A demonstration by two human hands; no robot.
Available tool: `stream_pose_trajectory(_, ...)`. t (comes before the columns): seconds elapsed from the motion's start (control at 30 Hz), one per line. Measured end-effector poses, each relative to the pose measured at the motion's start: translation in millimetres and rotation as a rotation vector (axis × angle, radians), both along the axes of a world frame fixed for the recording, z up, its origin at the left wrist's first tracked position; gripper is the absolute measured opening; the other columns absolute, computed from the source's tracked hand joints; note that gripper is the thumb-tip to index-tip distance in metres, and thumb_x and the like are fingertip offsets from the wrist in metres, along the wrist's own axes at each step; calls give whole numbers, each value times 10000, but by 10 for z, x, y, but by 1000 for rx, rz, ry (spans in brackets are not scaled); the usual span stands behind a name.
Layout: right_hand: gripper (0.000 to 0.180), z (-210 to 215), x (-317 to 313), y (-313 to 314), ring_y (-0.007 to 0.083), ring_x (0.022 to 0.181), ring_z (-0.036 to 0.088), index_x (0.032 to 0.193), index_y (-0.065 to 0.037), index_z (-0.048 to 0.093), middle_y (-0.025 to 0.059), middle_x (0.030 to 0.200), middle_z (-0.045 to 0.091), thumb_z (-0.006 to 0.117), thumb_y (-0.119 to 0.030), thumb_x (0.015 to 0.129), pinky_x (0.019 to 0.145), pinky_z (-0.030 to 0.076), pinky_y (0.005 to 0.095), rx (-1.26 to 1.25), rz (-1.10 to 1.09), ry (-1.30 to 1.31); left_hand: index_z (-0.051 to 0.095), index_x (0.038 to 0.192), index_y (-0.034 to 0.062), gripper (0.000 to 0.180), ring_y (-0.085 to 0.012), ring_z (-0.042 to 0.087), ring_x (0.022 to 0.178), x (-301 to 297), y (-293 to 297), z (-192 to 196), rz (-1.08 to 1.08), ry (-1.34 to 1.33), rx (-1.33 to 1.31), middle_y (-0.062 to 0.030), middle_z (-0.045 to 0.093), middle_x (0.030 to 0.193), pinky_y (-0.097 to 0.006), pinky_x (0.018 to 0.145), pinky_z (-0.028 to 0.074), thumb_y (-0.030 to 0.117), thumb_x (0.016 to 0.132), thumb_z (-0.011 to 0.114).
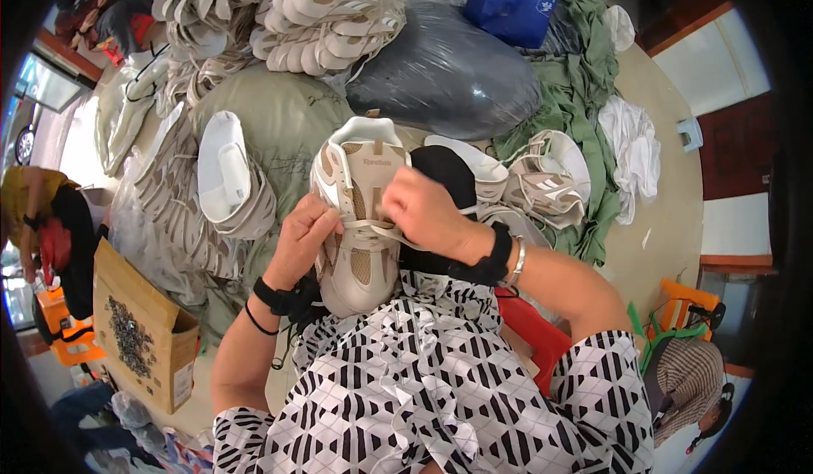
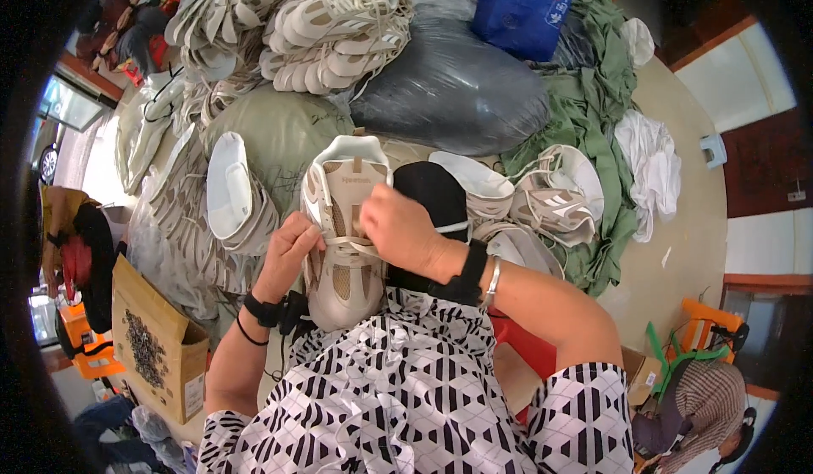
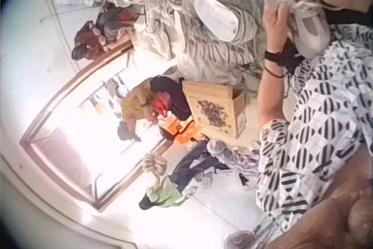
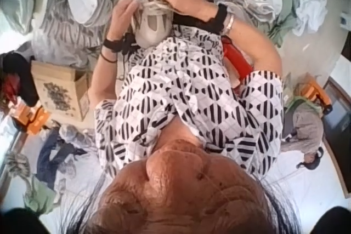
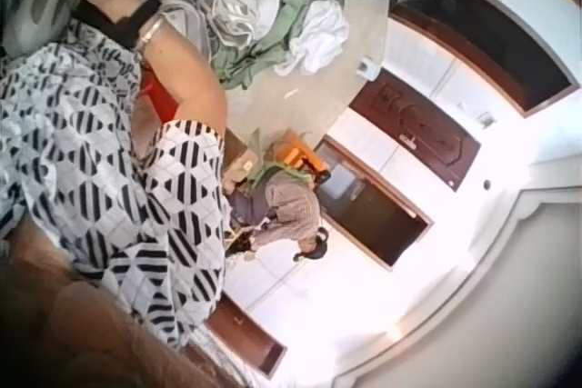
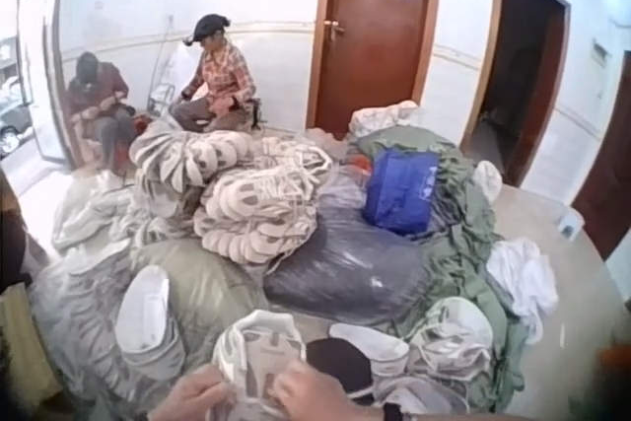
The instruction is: The recorder is lacing a white and tan athletic shoe while sitting among many shoe components.
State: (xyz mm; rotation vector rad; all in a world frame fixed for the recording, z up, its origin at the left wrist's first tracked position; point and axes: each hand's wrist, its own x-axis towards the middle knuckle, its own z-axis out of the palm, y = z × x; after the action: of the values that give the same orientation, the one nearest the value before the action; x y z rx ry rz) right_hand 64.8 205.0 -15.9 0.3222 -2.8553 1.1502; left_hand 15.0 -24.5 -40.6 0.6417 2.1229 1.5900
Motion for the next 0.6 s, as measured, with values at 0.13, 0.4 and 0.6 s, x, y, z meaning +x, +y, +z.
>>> stream_pose_trajectory(0.13, 135, 584, -254, 19, 69, 826, 531, 892, -31, 573, 15, 840, 600, 536, -141, 961, 759, 441, 234, -863, -152, 28, 607, 730, 23, 267, -128, 454, 725, 17, 27, -4, 29, 43, -24, -21, 484, 757, -258, 671, 365, 191, 934, 569)
stream_pose_trajectory(0.4, 158, 50, -63, 13, 91, 532, 545, 1032, -6, 560, 17, 631, 556, 496, -120, 943, 492, 440, 220, -959, -94, -569, 585, 710, 32, 213, -149, 498, 701, -5, 107, 62, 155, 117, -131, -27, 510, 733, -298, 612, 395, 146, 890, 593)
stream_pose_trajectory(0.6, 186, -18, 51, 10, 57, 457, 480, 1057, 11, 587, -2, 566, 526, 535, -104, 920, 434, 392, 212, -929, -58, -576, 596, 754, 97, 119, -278, 537, 837, -280, 196, 265, -279, 823, -628, -49, 545, 825, -400, 727, 448, 174, 732, 685)
